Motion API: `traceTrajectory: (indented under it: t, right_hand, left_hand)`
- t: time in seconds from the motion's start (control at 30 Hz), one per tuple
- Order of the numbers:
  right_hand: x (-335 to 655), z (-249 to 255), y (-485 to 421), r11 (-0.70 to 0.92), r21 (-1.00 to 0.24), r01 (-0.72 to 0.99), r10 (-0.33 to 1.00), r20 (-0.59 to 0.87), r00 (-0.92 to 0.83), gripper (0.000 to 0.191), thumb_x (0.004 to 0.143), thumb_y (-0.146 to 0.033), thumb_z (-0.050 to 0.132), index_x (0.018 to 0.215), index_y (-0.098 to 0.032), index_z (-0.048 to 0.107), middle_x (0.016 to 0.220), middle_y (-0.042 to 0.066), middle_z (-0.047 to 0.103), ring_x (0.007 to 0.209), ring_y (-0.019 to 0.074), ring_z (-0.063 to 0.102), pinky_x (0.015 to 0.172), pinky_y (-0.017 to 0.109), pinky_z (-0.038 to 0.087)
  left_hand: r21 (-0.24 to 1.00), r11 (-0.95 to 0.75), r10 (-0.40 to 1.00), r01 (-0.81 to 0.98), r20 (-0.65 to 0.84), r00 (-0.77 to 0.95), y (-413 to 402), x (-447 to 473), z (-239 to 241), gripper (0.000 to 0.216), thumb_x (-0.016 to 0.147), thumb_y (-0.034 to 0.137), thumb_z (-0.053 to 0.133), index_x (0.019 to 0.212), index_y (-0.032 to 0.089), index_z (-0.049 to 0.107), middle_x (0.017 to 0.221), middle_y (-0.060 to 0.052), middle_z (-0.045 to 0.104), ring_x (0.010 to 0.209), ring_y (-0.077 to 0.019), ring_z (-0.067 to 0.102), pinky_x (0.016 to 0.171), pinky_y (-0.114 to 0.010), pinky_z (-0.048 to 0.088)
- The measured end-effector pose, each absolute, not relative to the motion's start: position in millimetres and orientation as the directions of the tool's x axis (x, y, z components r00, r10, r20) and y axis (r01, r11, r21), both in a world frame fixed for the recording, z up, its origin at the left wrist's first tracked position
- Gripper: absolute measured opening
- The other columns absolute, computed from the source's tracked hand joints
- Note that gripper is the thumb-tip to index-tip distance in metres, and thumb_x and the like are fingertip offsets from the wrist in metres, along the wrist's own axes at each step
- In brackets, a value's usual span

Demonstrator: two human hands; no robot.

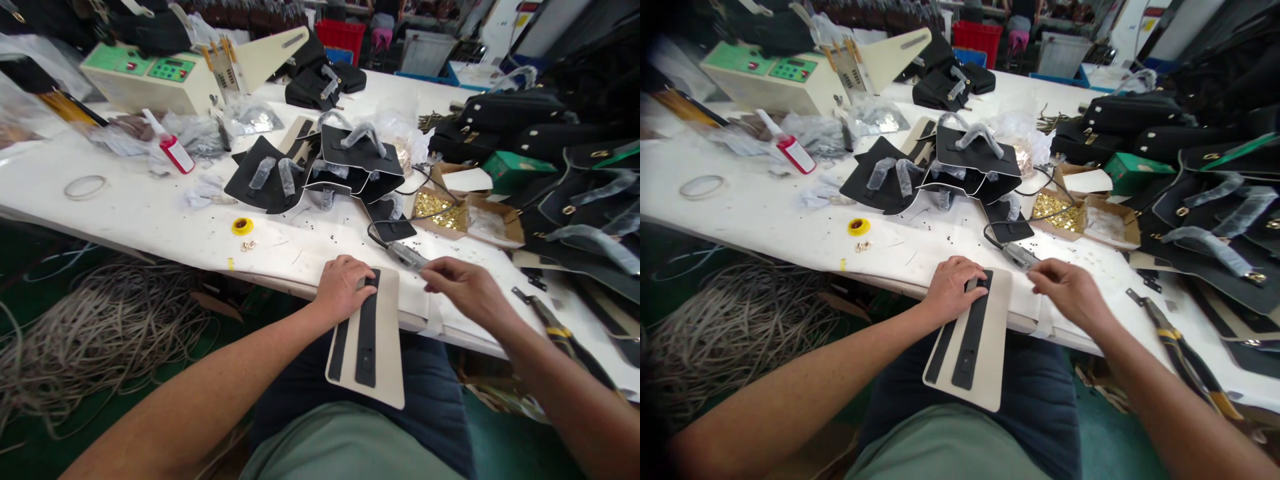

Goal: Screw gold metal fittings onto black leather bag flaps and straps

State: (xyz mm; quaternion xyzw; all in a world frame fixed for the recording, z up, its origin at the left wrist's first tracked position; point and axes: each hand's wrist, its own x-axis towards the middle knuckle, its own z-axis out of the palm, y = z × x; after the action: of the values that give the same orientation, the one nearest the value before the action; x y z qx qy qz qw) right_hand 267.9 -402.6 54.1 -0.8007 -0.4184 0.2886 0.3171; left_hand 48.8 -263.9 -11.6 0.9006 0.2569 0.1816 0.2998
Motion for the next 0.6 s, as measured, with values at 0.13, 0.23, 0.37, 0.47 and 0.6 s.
traceTrajectory:
  t: [0.13,0.23,0.37,0.47,0.6]
  right_hand:
    - [218.7,29.0,-380.3,-0.311,-0.749,0.584,0.946,-0.186,0.265,0.025,0.093,-0.043,0.058,0.088,-0.022,0.071,0.079,0.002,0.068,0.074,0.0191,0.063,0.070,0.031,0.045]
    - [211.6,13.8,-369.1,-0.248,-0.658,0.710,0.967,-0.120,0.227,0.022,0.095,-0.037,0.054,0.089,-0.023,0.070,0.088,0.002,0.069,0.083,0.0200,0.063,0.076,0.032,0.044]
    - [212.5,11.8,-365.7,-0.215,-0.557,0.802,0.976,-0.096,0.195,0.019,0.097,-0.034,0.052,0.092,-0.024,0.067,0.093,0.003,0.068,0.087,0.0199,0.064,0.077,0.031,0.042]
    - [210.0,17.0,-365.0,-0.204,-0.466,0.861,0.979,-0.099,0.179,0.020,0.098,-0.033,0.050,0.092,-0.023,0.067,0.093,0.003,0.067,0.084,0.0192,0.063,0.073,0.030,0.041]
    - [206.1,21.3,-360.6,-0.227,-0.354,0.907,0.973,-0.116,0.198,0.018,0.095,-0.031,0.054,0.089,-0.024,0.069,0.090,0.003,0.069,0.082,0.0193,0.063,0.068,0.030,0.037]
  left_hand:
    - [0.627,-0.696,0.566,0.349,0.180,0.805,-263.4,48.3,-11.9,0.026,0.083,0.032,0.081,0.106,0.028,0.070,0.118,0.003,0.075,0.119,-0.0253,0.056,0.097,-0.045,0.041]
    - [0.624,-0.703,0.561,0.343,0.190,0.805,-263.2,48.0,-12.4,0.027,0.083,0.033,0.081,0.107,0.027,0.070,0.118,0.002,0.075,0.119,-0.0251,0.056,0.097,-0.045,0.041]
    - [0.624,-0.708,0.556,0.330,0.204,0.806,-262.9,47.2,-12.5,0.028,0.084,0.034,0.081,0.109,0.027,0.069,0.119,0.002,0.074,0.119,-0.0250,0.055,0.098,-0.045,0.042]
    - [0.630,-0.706,0.553,0.324,0.203,0.809,-262.6,46.6,-12.3,0.028,0.084,0.034,0.080,0.109,0.027,0.069,0.120,0.001,0.074,0.120,-0.0255,0.055,0.098,-0.045,0.042]
    - [0.632,-0.706,0.546,0.321,0.195,0.815,-262.2,45.9,-12.5,0.027,0.086,0.035,0.078,0.110,0.027,0.069,0.121,0.001,0.074,0.122,-0.0263,0.054,0.099,-0.046,0.041]
